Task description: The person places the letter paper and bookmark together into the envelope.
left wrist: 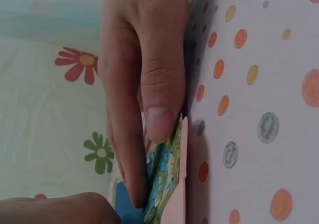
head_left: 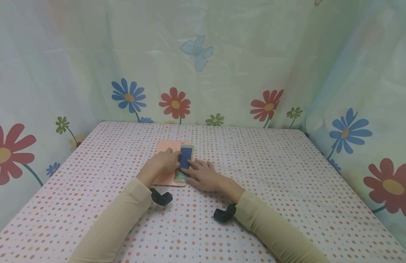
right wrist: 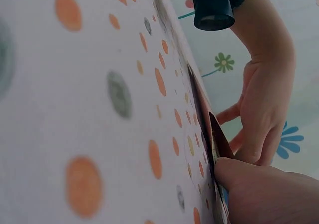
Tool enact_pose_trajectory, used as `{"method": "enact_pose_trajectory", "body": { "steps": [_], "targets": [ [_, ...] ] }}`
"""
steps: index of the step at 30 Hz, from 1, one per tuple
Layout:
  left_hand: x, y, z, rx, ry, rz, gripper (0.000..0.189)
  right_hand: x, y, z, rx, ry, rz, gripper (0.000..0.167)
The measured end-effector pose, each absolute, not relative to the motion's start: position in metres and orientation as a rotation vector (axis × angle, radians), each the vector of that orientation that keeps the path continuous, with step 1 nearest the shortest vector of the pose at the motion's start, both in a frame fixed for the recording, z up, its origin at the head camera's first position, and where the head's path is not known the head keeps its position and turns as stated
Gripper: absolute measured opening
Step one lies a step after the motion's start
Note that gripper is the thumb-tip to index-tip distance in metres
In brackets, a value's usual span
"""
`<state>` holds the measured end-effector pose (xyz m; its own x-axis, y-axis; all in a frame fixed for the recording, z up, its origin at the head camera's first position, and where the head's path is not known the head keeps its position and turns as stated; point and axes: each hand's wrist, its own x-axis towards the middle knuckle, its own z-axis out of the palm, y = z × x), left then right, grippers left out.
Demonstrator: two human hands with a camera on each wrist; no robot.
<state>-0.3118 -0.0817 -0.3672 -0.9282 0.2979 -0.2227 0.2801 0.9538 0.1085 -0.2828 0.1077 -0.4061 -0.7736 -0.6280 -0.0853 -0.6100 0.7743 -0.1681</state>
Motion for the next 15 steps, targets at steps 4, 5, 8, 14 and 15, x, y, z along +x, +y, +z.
{"method": "enact_pose_trajectory", "body": {
  "steps": [4, 5, 8, 14, 15],
  "targets": [
    [-0.31, -0.081, -0.369, 0.441, 2.874, 0.12, 0.052, -0.282, 0.104, -0.404, -0.959, 2.821, -0.177, 0.05],
    [-0.31, -0.081, -0.369, 0.442, 2.876, 0.117, 0.052, -0.281, 0.103, -0.404, -0.957, 2.819, -0.175, 0.051],
    [-0.309, -0.08, -0.369, 0.435, 2.88, 0.119, 0.052, -0.28, 0.1, -0.4, -0.936, 2.808, -0.163, 0.051],
    [-0.311, -0.081, -0.367, 0.412, 2.872, 0.119, 0.054, -0.278, 0.094, -0.398, -0.965, 2.815, -0.103, 0.051],
    [-0.312, -0.081, -0.367, 0.41, 2.871, 0.117, 0.054, -0.278, 0.093, -0.398, -0.975, 2.817, -0.097, 0.05]
  ]
}}
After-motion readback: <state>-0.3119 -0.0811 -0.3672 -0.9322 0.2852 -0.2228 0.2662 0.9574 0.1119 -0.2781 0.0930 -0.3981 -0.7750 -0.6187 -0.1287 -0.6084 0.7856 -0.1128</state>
